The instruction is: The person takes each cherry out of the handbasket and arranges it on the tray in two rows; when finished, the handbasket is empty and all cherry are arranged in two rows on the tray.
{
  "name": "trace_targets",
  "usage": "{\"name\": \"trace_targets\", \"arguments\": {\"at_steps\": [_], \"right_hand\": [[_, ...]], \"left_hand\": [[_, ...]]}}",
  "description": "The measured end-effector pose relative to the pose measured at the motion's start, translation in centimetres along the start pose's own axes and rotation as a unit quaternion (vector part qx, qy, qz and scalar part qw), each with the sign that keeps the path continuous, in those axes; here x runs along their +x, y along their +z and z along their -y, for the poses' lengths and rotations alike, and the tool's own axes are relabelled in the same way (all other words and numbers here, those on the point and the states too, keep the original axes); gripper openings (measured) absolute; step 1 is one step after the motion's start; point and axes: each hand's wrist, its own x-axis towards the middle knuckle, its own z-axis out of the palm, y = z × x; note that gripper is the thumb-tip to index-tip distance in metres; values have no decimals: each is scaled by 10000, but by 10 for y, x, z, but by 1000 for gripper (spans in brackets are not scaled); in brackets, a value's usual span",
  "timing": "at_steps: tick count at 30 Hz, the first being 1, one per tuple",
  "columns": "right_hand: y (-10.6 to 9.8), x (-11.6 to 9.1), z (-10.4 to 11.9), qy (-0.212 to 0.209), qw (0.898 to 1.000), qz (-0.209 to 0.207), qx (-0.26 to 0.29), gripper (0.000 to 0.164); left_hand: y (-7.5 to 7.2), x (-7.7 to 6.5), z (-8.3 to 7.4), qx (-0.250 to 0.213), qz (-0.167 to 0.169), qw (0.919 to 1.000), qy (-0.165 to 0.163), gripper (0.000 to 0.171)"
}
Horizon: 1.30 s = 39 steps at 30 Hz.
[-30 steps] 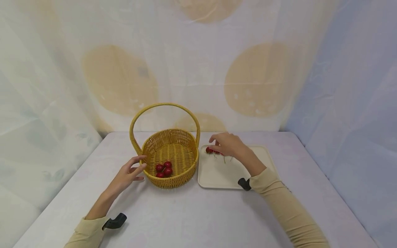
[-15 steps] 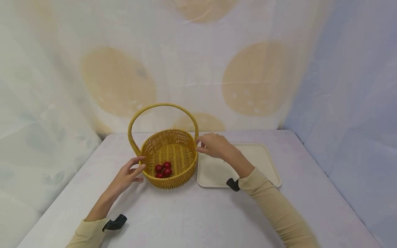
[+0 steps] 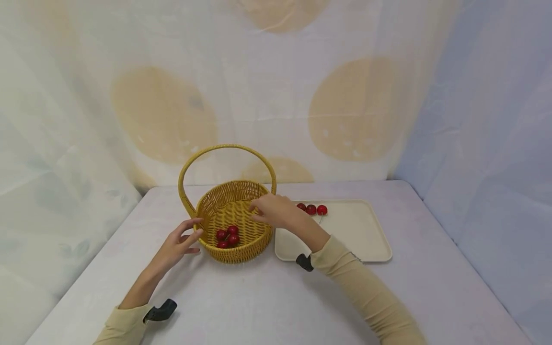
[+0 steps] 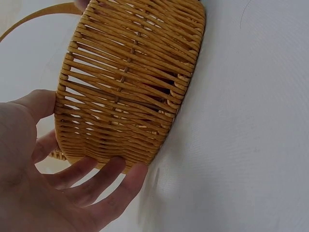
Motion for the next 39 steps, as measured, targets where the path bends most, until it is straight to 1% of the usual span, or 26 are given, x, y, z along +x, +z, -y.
{"name": "trace_targets", "arguments": {"at_steps": [6, 11, 13, 15, 20, 23, 30, 35, 39], "right_hand": [[13, 9, 9, -249, 9996, 78, 67, 28], [21, 15, 14, -294, 9992, 121, 243, 30], [23, 17, 15, -299, 9990, 144, 300, 29], [26, 18, 15, -283, 9988, 200, 334, 29], [32, 23, 16, -229, 9980, 357, 478, 28], [35, 26, 16, -242, 9977, 384, 499, 26], [43, 33, 14, -330, 9972, 392, 536, 26], [47, 39, 13, -372, 9969, 378, 589, 30], [50, 44, 14, -270, 9969, 411, 618, 33]], "left_hand": [[1, -2, -4, 4, 18, 10000, -48, 55], [1, -7, -20, -34, 73, 9999, -123, 52], [0, -8, -24, -47, 82, 9999, -130, 52], [0, -8, -23, -43, 73, 9999, -128, 52], [0, -3, -8, 17, 20, 10000, -78, 52], [0, 0, -3, 44, -8, 10000, -13, 53], [-1, 0, -3, 54, -14, 10000, 22, 56], [-1, 0, -3, 46, 7, 10000, 71, 57], [0, 0, -3, 16, 38, 10000, 79, 58]]}}
